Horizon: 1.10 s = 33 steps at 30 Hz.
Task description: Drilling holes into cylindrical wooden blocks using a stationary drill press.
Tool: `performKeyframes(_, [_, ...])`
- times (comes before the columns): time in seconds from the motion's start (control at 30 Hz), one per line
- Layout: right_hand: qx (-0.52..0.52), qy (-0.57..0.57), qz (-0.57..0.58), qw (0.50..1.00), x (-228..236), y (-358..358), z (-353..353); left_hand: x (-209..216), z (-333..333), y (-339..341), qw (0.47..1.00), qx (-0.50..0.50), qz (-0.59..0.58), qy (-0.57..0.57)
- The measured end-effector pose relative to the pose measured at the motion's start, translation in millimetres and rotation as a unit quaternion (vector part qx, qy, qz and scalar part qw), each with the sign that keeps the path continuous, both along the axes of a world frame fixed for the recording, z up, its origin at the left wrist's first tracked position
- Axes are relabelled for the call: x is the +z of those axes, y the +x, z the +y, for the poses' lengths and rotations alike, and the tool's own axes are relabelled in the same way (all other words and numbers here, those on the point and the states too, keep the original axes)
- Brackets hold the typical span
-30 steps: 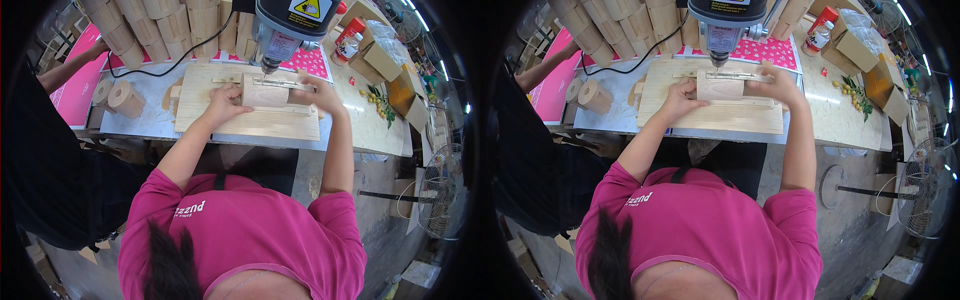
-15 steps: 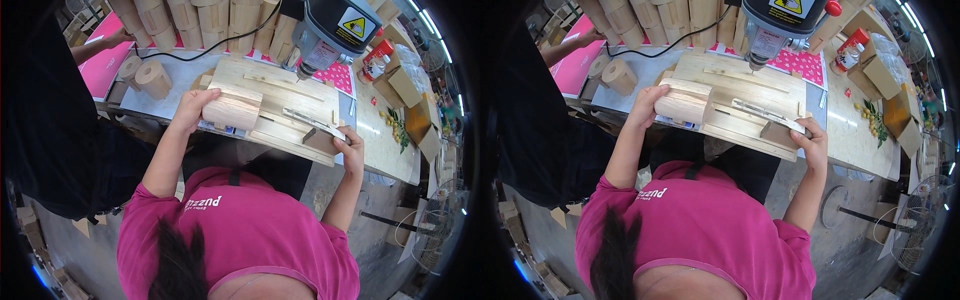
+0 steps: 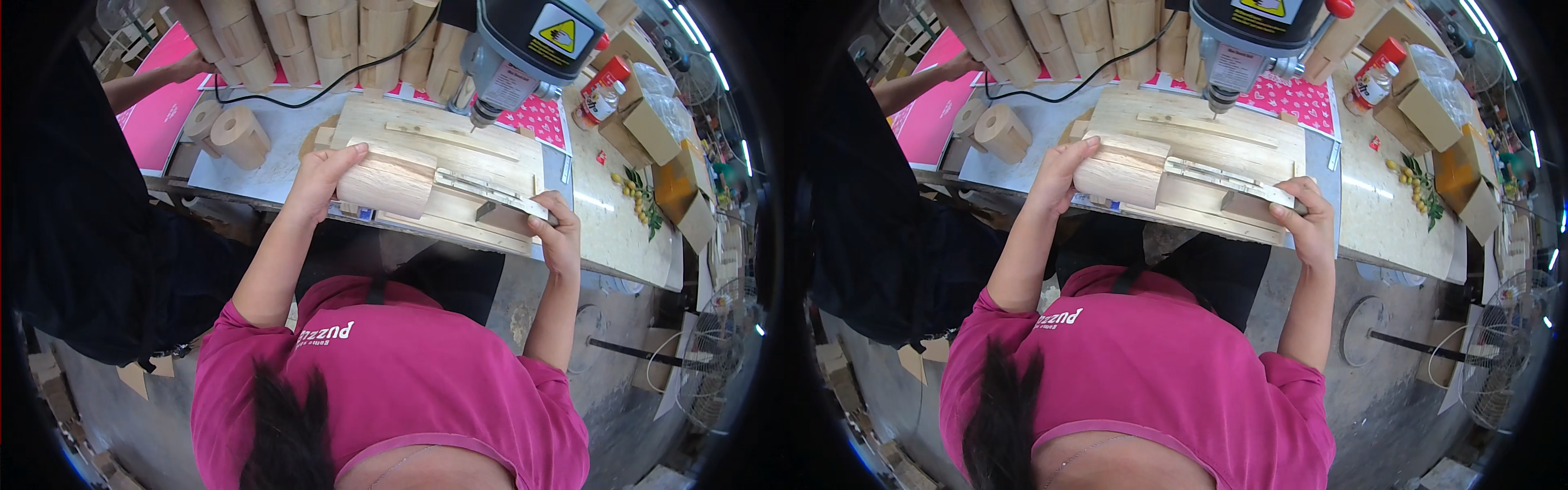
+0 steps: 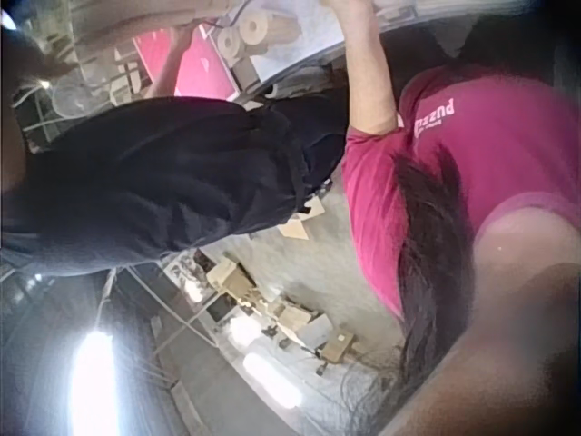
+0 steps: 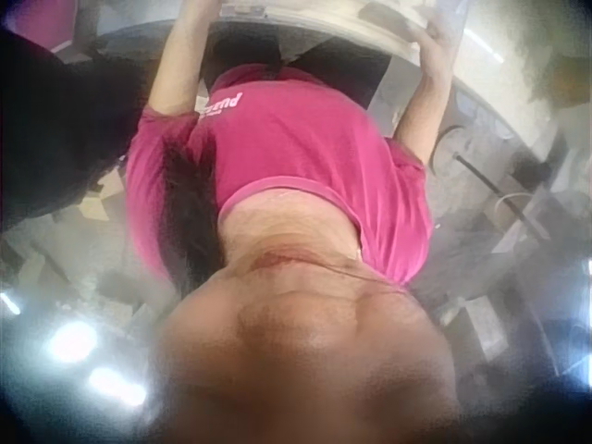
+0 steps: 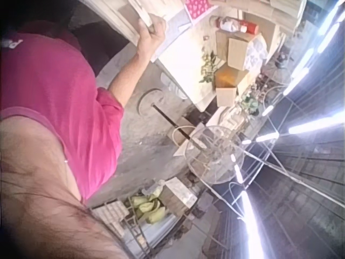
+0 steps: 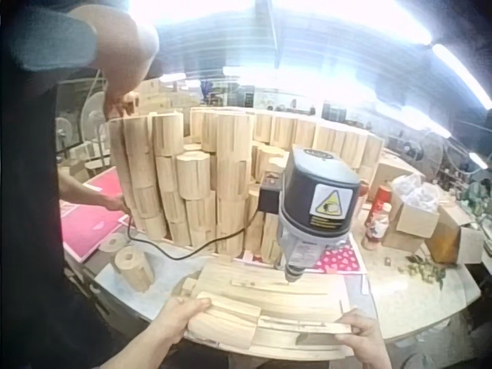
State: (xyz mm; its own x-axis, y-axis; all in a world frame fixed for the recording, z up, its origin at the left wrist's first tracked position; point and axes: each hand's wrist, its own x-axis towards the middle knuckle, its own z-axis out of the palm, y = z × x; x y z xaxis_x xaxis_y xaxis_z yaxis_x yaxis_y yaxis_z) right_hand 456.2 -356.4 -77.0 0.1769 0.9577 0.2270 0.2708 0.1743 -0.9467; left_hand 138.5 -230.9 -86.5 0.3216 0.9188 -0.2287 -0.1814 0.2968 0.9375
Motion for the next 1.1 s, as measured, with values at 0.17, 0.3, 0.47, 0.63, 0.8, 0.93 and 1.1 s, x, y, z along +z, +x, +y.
performKeyframes(0.17, [0.003, -0.027, 0.055, 0.998, -13.2, 10.5, -4.3, -1.2, -2.2, 14.9, 1.0, 0.013, -0.019, -0.01])
performKeyframes(0.3, [0.015, -0.026, 0.036, 0.999, -14.0, 10.8, -7.2, -10.1, -0.5, 18.2, 0.999, -0.017, 0.042, 0.007])
performKeyframes(0.47, [0.023, -0.032, 0.026, 0.999, -22.8, 3.7, 2.4, -19.1, -9.5, 41.3, 0.998, -0.026, -0.019, -0.048])
performKeyframes(0.63, [0.0, -0.029, 0.04, 0.999, -32.0, -3.4, 17.8, -28.0, -5.4, 50.8, 0.993, -0.106, 0.039, 0.032])
performKeyframes(0.8, [-0.007, 0.02, -0.072, 0.997, -29.3, 5.4, 28.0, -53.2, -4.2, 40.5, 0.966, -0.126, 0.096, 0.202])
performKeyframes(0.93, [-0.073, 0.037, -0.12, 0.989, -31.3, 13.9, 43.3, -70.4, -2.7, 58.9, 0.807, -0.062, 0.266, 0.524])
performKeyframes(1.1, [-0.126, 0.049, -0.164, 0.977, -34.8, 16.1, 76.2, -64.1, 17.2, 79.3, 0.759, 0.027, 0.426, 0.491])
